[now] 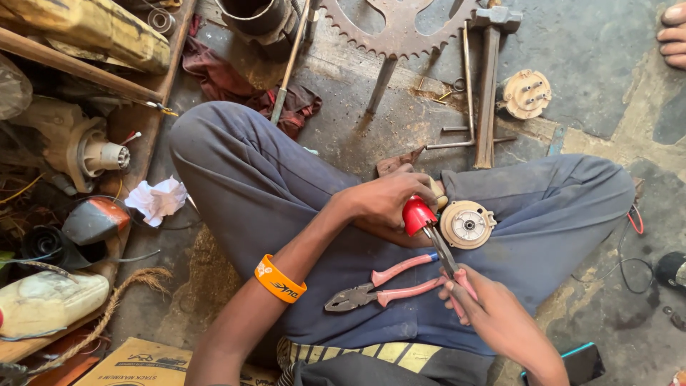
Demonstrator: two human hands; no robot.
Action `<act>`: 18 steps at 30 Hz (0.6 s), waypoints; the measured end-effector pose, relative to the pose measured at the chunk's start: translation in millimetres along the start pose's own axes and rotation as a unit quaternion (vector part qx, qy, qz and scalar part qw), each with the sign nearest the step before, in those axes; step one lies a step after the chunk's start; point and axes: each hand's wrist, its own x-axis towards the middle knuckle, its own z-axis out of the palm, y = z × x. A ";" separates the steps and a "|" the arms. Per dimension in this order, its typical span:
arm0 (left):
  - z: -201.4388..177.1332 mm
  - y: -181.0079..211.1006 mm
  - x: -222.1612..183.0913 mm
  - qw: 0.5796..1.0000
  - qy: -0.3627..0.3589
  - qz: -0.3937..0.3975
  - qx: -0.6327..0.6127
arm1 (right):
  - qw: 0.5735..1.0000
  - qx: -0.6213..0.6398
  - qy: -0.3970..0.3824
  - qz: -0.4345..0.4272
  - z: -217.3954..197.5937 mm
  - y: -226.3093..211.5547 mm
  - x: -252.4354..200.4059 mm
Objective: The person sits on the floor and assembles a small motor. They pick up a red cylindrical component and a beige housing, then insert the red part into the housing. They use pliers to adjust or secure a component inside the assembly.
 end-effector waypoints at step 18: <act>5.3 -6.0 -0.1 0.999 0.014 0.027 0.015 | 0.999 -0.008 0.036 0.000 9.1 4.8 10.4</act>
